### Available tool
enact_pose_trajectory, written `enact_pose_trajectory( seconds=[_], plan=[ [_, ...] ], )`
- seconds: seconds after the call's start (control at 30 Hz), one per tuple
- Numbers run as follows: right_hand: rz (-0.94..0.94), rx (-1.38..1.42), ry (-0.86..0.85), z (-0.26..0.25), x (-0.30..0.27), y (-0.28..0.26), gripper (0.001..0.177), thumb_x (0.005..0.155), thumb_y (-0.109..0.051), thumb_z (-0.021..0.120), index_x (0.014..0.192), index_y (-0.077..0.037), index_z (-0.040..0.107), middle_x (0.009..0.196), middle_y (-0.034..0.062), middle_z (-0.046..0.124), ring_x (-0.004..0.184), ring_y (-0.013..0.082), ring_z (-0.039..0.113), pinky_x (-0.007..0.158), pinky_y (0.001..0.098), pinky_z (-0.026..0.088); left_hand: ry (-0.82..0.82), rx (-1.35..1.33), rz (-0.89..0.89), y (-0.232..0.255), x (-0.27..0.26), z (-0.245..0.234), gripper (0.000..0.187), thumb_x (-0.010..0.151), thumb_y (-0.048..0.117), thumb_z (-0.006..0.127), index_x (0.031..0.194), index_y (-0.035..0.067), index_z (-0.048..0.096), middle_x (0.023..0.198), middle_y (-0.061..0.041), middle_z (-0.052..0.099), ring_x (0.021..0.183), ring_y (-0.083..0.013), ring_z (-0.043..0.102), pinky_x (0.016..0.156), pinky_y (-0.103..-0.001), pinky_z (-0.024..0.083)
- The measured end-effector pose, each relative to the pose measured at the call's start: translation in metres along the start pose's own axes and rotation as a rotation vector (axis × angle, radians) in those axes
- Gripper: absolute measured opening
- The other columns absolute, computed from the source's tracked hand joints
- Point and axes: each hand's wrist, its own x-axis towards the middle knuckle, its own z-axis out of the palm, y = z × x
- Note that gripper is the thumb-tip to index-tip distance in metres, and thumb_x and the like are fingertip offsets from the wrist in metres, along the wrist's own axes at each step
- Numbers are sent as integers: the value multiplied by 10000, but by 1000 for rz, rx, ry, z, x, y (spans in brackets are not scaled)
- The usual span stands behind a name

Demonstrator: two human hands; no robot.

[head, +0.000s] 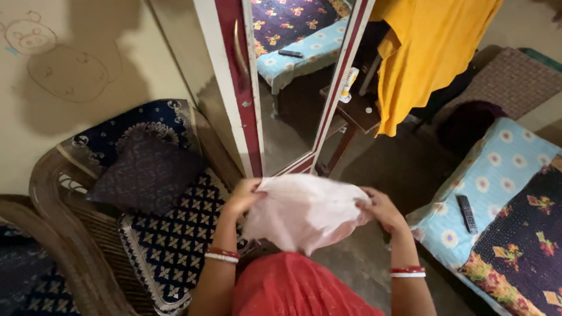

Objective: The person cleans a metal window grille with a cloth, then moves to a wooden wardrobe with a mirrored door. They spray the mirror with a cleaning solution and wipe it down with a white cloth, cleaning the glass and the wooden frame.

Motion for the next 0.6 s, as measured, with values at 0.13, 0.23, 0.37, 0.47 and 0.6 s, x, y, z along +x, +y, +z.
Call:
enact_pose_trajectory(
  seconds=[0.13, 0.23, 0.37, 0.47, 0.6],
  plan=[
    [-170, 175, 224, 0, -14, -13, 533, 876, -105, 720, 1397, -105, 608, 1045, 79, 732, 902, 126, 662, 803, 287, 550, 308, -4, -96, 28, -11, -2, 540, 812, 109, 793, 1328, 172, 648, 1118, -101, 756, 905, -185, 728, 778, -334, 591],
    [-305, -109, 253, 3, -27, -47, 352, 891, -111, 738, 1237, -48, 743, 1036, 31, 707, 906, 114, 640, 808, 269, 524, 321, -55, 182, 42, -22, -4, 374, 882, 91, 726, 1252, 144, 736, 1087, -93, 799, 895, -195, 719, 776, -325, 576],
    [-394, -570, 258, 8, -49, -84, 391, 743, -93, 833, 1131, -90, 785, 864, 72, 636, 781, 187, 633, 730, 322, 520, 267, 111, 345, 50, -32, 2, 441, 721, 73, 814, 1153, 117, 736, 1063, -102, 717, 936, -203, 697, 840, -282, 609],
    [-428, -677, 297, 9, -51, -84, 292, 745, -156, 856, 1014, -61, 790, 883, 90, 655, 792, 207, 659, 725, 339, 529, 384, 457, 354, 46, -43, -3, 309, 751, 48, 825, 1057, 87, 810, 1003, -117, 727, 914, -232, 705, 864, -331, 563],
    [-617, -554, 304, -3, -41, -78, 222, 868, -184, 763, 1014, -17, 774, 1037, 93, 705, 873, 169, 674, 747, 335, 527, 427, 335, 312, 40, -39, -18, 163, 805, 74, 823, 964, 46, 801, 1066, -133, 704, 884, -226, 702, 792, -309, 582]
  ],
)
